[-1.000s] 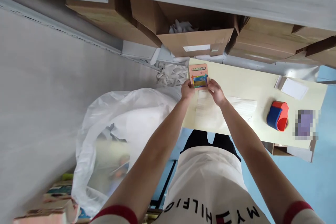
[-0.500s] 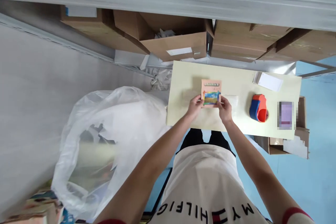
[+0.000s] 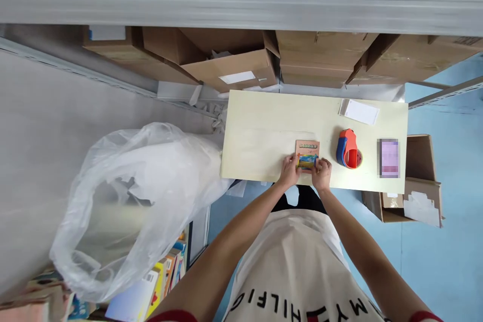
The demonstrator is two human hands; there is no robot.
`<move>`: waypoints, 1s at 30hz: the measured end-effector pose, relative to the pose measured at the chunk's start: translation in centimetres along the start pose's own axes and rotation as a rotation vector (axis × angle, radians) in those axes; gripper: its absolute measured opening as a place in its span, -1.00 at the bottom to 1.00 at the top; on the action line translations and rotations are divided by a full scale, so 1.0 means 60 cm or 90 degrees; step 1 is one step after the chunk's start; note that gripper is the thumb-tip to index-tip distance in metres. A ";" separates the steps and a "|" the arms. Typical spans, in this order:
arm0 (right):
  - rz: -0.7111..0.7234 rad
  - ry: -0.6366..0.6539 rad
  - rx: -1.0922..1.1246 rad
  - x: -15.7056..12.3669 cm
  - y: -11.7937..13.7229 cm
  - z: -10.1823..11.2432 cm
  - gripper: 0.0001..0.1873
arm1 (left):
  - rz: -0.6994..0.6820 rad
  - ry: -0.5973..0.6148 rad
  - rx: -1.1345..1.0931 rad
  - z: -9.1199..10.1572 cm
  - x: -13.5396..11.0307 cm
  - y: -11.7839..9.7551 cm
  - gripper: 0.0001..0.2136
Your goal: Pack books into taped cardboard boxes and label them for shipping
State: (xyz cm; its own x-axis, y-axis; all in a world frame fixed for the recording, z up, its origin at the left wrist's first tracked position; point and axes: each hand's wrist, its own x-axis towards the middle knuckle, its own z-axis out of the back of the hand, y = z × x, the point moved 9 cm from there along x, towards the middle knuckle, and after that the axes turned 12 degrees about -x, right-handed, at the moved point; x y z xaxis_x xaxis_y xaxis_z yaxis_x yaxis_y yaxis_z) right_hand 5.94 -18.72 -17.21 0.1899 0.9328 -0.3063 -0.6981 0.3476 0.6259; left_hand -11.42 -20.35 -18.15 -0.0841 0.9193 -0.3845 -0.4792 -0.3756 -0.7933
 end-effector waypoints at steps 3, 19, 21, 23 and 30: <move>0.005 0.009 0.046 -0.008 0.009 -0.016 -0.60 | 0.012 0.018 0.111 -0.006 -0.006 -0.003 -0.37; -0.272 0.270 0.481 0.014 0.024 -0.040 -0.65 | 0.053 0.093 0.192 -0.004 -0.012 -0.018 -0.37; -0.236 0.279 0.483 0.013 0.034 -0.039 -0.68 | 0.051 0.089 0.188 -0.004 -0.012 -0.017 -0.37; -0.203 0.265 0.500 0.012 0.039 -0.034 -0.68 | 0.043 0.087 0.182 -0.002 -0.012 -0.017 -0.37; -0.210 0.251 0.529 0.002 0.024 -0.026 -0.58 | 0.001 0.094 0.160 -0.004 -0.010 -0.013 -0.35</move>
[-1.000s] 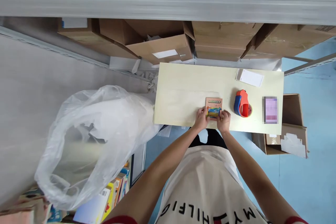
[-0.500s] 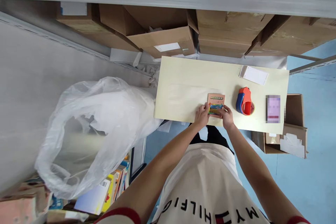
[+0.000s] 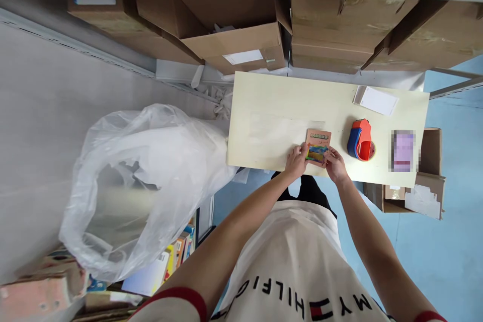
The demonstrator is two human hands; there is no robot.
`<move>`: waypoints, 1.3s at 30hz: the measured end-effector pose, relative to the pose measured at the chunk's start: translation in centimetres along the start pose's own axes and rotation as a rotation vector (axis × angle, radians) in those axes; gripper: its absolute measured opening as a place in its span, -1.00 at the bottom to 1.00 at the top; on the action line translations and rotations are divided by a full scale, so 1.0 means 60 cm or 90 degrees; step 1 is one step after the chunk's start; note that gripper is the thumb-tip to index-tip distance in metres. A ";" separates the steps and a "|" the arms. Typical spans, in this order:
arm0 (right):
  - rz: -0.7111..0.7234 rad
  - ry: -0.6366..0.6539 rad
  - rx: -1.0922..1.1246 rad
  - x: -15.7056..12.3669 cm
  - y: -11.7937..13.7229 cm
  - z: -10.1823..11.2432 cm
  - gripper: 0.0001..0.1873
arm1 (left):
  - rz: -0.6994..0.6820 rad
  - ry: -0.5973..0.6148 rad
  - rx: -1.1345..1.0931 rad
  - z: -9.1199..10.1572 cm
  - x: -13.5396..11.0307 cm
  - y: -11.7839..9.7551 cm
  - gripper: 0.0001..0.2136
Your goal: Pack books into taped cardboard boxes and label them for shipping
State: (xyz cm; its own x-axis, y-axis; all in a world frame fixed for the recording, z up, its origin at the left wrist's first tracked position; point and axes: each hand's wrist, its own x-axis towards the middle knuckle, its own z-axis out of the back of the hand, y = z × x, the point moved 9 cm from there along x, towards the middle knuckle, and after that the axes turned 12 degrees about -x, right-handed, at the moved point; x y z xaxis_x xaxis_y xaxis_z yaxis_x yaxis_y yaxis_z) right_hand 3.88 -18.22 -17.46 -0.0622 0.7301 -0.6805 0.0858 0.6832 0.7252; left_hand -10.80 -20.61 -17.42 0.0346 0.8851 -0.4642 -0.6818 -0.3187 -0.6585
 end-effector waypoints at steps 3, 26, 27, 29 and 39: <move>0.012 0.030 -0.048 0.001 0.005 -0.011 -0.61 | -0.010 -0.011 -0.017 -0.001 0.000 0.004 -0.33; 0.289 0.007 -0.616 -0.006 0.004 -0.127 -0.52 | 0.086 -0.115 -0.443 0.106 0.010 0.064 -0.85; 0.289 0.004 -0.619 0.001 -0.001 -0.129 -0.53 | 0.093 -0.124 -0.414 0.109 0.012 0.073 -0.84; 0.292 -0.002 -0.624 0.011 -0.008 -0.135 -0.54 | 0.085 -0.159 -0.357 0.114 0.013 0.083 -0.82; 0.261 -0.120 -0.611 0.009 0.014 -0.081 -0.51 | -0.062 -0.164 -0.204 0.079 0.004 0.042 -0.64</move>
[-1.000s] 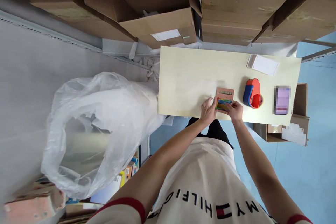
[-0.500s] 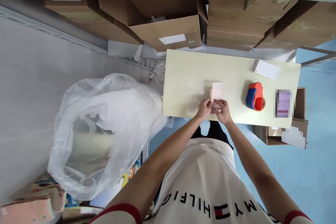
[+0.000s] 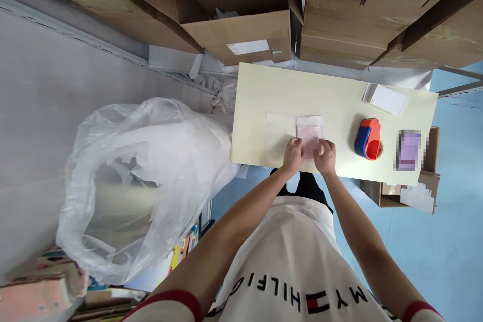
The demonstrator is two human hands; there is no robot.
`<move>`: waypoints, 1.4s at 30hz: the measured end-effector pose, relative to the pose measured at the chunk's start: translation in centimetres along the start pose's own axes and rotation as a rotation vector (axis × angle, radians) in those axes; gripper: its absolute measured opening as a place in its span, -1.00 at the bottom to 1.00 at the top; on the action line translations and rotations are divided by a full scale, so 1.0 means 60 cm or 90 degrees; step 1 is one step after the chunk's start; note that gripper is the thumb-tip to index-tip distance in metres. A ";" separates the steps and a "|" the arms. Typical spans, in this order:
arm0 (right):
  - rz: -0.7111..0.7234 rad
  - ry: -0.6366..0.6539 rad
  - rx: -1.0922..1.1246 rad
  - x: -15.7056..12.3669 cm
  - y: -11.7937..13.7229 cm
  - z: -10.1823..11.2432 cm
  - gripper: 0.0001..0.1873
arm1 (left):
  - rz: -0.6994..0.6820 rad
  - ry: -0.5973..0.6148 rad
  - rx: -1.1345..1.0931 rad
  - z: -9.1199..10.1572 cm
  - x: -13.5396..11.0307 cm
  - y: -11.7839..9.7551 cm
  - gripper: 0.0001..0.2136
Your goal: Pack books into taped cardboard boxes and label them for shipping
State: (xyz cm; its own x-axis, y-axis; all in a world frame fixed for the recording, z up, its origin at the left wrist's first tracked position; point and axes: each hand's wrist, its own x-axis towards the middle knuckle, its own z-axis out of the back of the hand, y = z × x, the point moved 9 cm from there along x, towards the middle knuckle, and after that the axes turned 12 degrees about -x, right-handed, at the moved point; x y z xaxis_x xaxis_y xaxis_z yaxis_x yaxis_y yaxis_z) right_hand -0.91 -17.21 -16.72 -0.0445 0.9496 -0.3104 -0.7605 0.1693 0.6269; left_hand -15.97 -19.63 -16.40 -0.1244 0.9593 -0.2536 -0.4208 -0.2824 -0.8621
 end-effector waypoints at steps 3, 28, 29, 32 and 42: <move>-0.107 0.019 0.061 0.004 -0.026 0.010 -0.43 | -0.002 0.003 0.007 -0.002 -0.001 0.002 -0.64; -0.086 0.177 0.257 -0.001 0.060 -0.038 -0.50 | 0.252 -0.040 -0.365 0.059 0.049 0.024 -0.77; -0.085 0.157 0.234 0.000 0.051 -0.036 -0.50 | 0.246 -0.049 -0.358 0.066 0.048 0.030 -0.75; -0.101 0.062 0.144 -0.002 0.015 -0.018 -0.53 | 0.232 -0.067 -0.313 0.083 0.044 0.049 -0.76; -0.113 0.063 0.166 -0.016 -0.017 -0.050 -0.44 | 0.067 0.036 -0.070 0.069 0.015 0.052 -0.64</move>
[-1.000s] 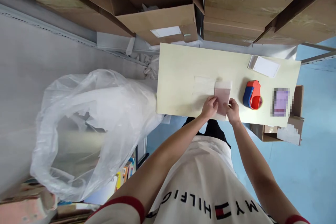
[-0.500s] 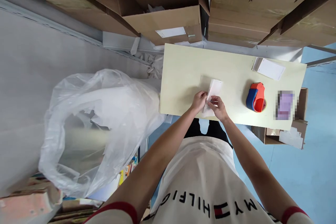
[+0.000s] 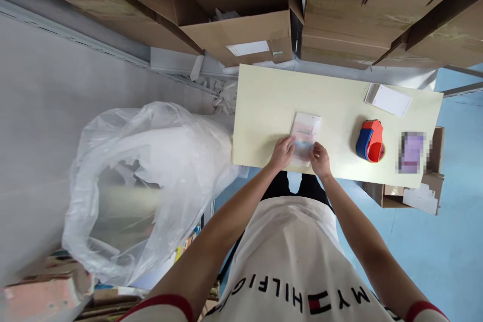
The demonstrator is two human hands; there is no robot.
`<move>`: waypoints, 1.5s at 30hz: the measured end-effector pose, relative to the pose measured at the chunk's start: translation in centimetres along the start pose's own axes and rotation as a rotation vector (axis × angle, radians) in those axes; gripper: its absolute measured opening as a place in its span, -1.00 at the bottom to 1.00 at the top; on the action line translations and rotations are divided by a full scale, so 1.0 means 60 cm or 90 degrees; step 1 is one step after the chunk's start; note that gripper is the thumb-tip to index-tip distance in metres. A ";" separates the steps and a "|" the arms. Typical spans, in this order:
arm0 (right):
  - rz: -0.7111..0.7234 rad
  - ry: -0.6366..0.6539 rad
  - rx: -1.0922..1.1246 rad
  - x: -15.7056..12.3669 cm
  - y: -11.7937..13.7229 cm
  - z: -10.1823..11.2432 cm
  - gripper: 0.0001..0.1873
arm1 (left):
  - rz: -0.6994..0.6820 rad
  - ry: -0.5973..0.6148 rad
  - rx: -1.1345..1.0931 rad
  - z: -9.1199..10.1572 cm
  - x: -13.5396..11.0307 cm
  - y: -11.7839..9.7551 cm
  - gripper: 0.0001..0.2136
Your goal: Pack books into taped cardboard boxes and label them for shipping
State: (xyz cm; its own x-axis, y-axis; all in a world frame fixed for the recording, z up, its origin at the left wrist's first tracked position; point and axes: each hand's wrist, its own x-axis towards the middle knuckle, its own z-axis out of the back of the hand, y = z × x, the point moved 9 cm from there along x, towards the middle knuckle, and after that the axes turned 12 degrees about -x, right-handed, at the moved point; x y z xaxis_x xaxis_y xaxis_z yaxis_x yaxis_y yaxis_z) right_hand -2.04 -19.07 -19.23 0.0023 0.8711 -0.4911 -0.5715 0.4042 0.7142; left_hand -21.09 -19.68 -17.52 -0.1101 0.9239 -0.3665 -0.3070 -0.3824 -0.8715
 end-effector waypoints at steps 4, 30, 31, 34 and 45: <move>0.030 -0.017 -0.040 0.002 0.011 0.006 -0.41 | -0.058 -0.023 0.096 -0.002 -0.016 -0.015 -0.59; 0.193 0.114 -0.167 0.104 0.238 -0.217 -0.45 | -0.058 -0.239 0.102 0.223 0.061 0.048 -0.54; 0.189 0.115 -0.163 0.113 0.248 -0.228 -0.45 | -0.063 -0.250 0.094 0.238 0.072 0.053 -0.54; 0.177 0.113 -0.146 0.137 0.273 -0.254 -0.45 | -0.087 -0.266 0.074 0.272 0.100 0.060 -0.54; 0.177 0.131 -0.041 0.143 0.279 -0.265 -0.38 | -0.124 -0.195 0.094 0.277 0.112 0.074 -0.31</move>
State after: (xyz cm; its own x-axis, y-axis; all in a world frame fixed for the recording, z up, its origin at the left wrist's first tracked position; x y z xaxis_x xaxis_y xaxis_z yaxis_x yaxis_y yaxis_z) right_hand -24.65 -9.24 -19.42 -0.3218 0.8683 -0.3776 -0.5779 0.1358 0.8048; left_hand -38.89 -14.89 -18.41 -0.3069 0.9495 -0.0649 -0.4802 -0.2134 -0.8508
